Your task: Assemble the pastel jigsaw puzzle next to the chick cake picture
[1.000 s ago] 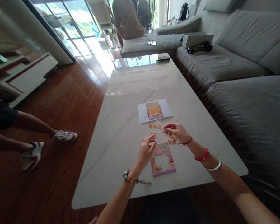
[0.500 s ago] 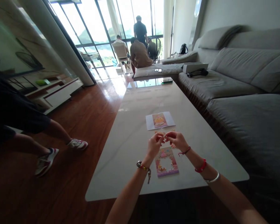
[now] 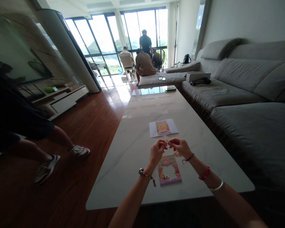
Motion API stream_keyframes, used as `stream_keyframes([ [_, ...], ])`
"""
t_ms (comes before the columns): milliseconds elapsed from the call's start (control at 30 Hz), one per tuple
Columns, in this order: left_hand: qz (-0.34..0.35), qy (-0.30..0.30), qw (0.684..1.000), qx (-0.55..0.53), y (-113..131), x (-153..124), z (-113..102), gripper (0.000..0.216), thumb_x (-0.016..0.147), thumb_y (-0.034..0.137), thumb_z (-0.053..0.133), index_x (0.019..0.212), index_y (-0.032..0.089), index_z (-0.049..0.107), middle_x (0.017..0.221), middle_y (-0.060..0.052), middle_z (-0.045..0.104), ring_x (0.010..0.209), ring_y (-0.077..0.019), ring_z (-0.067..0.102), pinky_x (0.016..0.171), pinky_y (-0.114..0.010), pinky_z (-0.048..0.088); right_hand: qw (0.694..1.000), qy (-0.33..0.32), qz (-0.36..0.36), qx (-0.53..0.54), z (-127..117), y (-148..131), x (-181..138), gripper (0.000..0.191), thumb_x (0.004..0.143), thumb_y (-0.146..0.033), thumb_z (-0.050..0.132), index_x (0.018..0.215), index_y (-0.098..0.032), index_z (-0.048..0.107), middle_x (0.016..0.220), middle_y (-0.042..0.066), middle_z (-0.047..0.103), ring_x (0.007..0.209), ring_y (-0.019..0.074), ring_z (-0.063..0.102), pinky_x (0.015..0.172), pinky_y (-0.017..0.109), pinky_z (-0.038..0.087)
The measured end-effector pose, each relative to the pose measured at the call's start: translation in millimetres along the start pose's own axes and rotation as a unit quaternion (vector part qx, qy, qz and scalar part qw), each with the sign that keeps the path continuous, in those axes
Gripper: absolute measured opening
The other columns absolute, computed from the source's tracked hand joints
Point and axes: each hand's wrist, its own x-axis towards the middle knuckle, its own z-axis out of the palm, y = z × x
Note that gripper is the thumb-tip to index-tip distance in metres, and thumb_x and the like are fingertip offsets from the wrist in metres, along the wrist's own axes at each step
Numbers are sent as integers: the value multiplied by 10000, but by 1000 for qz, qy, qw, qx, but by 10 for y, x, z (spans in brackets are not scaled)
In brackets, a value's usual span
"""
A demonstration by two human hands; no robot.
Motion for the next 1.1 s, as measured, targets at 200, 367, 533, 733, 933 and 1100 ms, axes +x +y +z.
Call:
stream_keyframes([
  [200,-4,-26,998,57,-81,-194,-35,106,702,267,522,750,174,541,684,6,626,579,-103,601,480,-174,434,999,-32,33,-18,-4,82,-171,302,609,-389,623,758,-126,617,634,44,642,532,136,600,382,191,445],
  [367,-5,-47,993,110,-198,-405,-39,72,712,226,506,732,180,558,647,15,623,577,-97,596,533,-180,446,996,-56,56,-35,22,222,-371,299,616,-402,613,749,-135,629,617,35,641,517,129,596,379,191,442],
  [533,-20,-46,991,128,-271,-496,-30,90,729,235,490,730,176,558,655,7,634,578,-98,594,538,-182,447,995,-67,57,-42,51,318,-446,294,632,-394,601,769,-136,635,615,35,644,521,130,596,401,201,449],
  [733,-24,-38,990,132,-286,-510,-41,92,737,240,482,747,180,551,675,-1,634,588,-100,593,547,-189,448,996,-64,47,-51,65,295,-440,286,634,-387,604,776,-140,634,626,41,652,537,139,606,431,209,457],
  [933,-17,-38,989,140,-293,-525,-55,100,743,248,475,769,186,549,693,-3,633,593,-101,592,546,-190,444,995,-75,40,-60,73,273,-445,290,651,-386,590,789,-134,630,610,40,649,527,138,601,436,216,454],
  [1100,-8,-34,988,151,-293,-518,-48,103,745,260,474,764,190,547,689,-1,634,610,-105,593,549,-189,440,994,-84,45,-50,55,309,-434,264,647,-364,598,783,-140,626,638,42,651,547,136,603,447,212,454],
])
